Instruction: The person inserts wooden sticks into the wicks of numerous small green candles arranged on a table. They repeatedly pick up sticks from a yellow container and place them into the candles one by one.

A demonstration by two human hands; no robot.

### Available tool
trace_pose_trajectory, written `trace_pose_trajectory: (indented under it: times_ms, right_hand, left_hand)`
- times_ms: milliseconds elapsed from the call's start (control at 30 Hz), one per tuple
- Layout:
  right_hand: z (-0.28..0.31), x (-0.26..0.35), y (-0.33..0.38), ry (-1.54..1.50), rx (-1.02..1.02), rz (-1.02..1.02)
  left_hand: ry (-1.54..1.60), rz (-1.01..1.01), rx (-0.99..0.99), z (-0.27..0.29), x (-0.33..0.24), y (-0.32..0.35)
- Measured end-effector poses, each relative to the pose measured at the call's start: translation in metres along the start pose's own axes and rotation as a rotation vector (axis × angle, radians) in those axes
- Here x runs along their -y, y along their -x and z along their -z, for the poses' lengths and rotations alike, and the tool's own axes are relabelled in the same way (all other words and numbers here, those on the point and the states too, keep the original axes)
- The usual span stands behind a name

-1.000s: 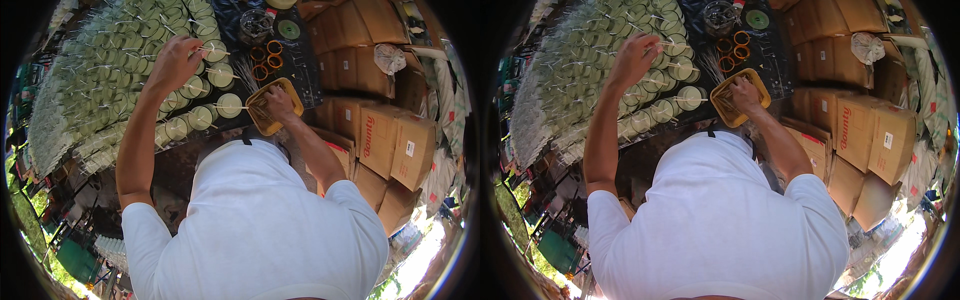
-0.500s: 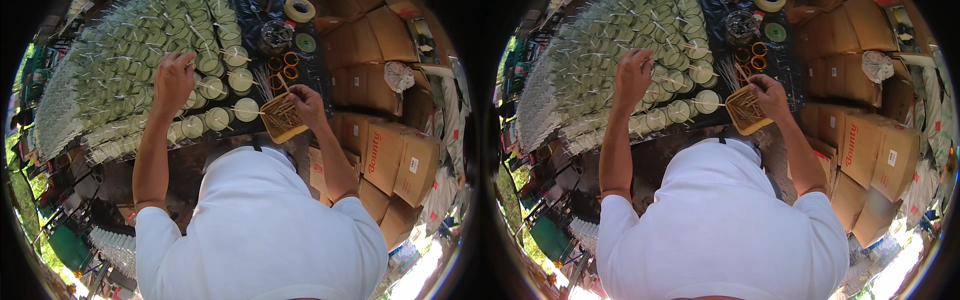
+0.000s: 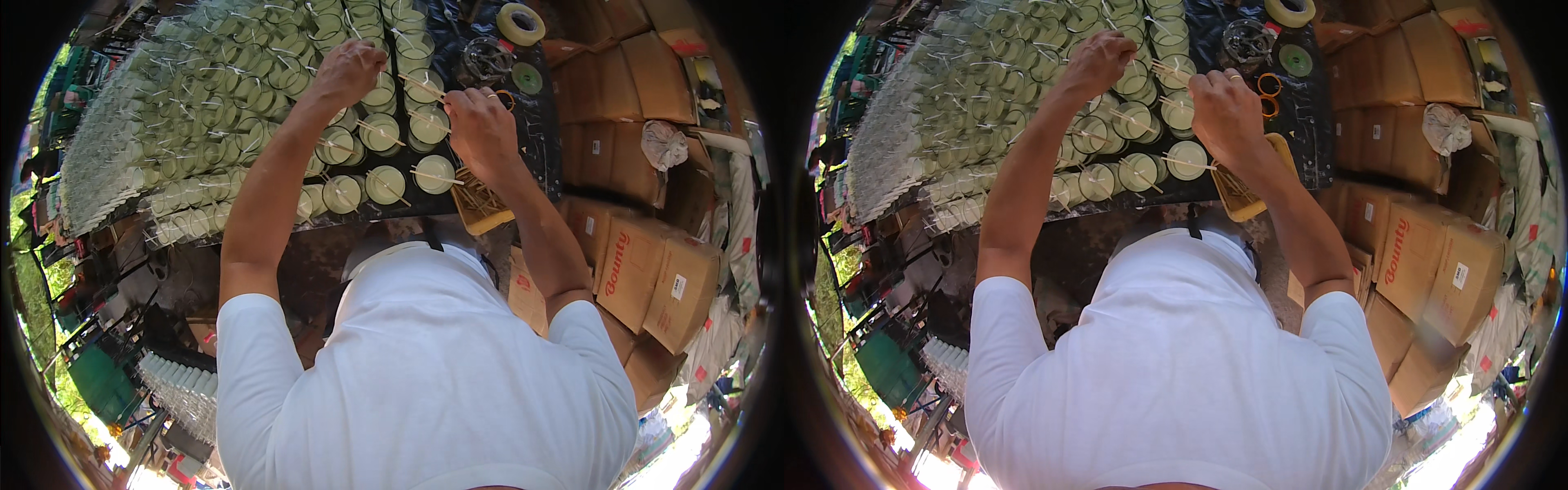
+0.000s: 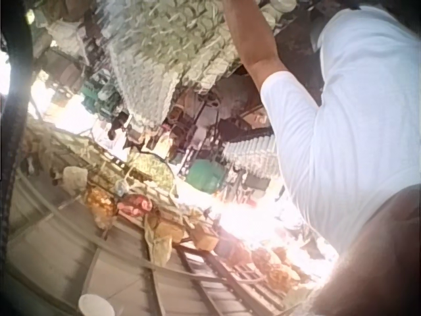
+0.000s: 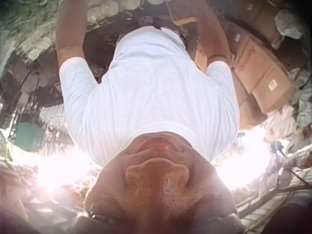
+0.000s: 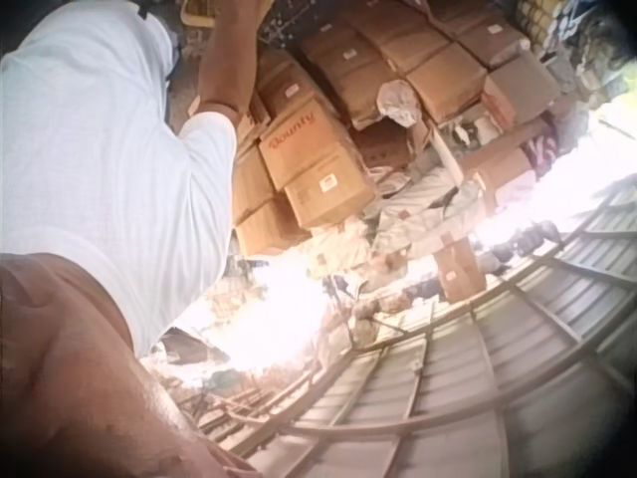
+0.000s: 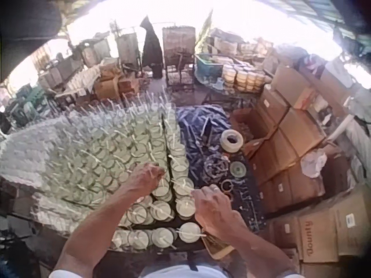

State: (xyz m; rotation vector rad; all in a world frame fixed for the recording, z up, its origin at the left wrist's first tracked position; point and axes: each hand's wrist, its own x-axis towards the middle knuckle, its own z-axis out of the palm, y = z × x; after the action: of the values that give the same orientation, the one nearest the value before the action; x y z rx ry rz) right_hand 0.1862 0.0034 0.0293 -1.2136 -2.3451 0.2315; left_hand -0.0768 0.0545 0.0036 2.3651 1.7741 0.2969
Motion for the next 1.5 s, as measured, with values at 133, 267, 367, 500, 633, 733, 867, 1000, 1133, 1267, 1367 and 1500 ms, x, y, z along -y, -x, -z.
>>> trace_pose_trajectory:
  times_ms: [133,267,367,500,633,733,867,1000,1133,1267,1367,1500]
  right_hand:
    - [-0.012,0.01,-0.011,0.093,0.079,0.029]
    - [-0.028,0.024,-0.028,0.159,0.204,0.033]
    - [-0.041,0.031,-0.036,0.169,0.241,0.039]
    - [-0.054,0.035,-0.041,0.179,0.252,0.039]
    - [-0.073,0.032,-0.041,0.116,0.153,0.105]
    - [-0.075,0.034,-0.046,0.143,0.177,0.083]
    - [-0.088,0.029,-0.054,0.094,0.138,0.162]
    - [-0.099,0.021,-0.058,0.115,0.173,0.183]
    - [-0.099,0.021,-0.057,0.156,0.178,0.192]
    - [-0.102,0.022,-0.059,0.17,0.166,0.216]
    - [-0.104,0.023,-0.059,0.173,0.161,0.22]
    - [-0.102,0.025,-0.058,0.18,0.185,0.209]
  left_hand:
    - [0.015,0.015,0.033,-0.005,0.009,0.012]
    - [0.168,0.1,0.055,-0.001,0.011,0.02]
    - [0.188,0.101,0.017,0.007,0.008,0.024]
    - [0.2,0.09,-0.018,0.006,0.009,0.029]
    - [0.215,0.068,0.005,0.003,0.011,0.028]
    - [0.223,0.051,-0.032,-0.002,0.016,0.029]
    - [0.204,0.0,-0.028,-0.003,0.017,0.024]
    - [0.297,0.057,-0.001,-0.009,0.014,0.022]
    - [0.378,0.12,0.013,-0.008,0.009,0.02]
    - [0.282,0.091,0.048,-0.004,0.015,0.013]
    - [0.251,0.115,0.051,-0.002,0.013,0.011]
    - [0.315,0.159,0.114,0.002,0.009,0.01]
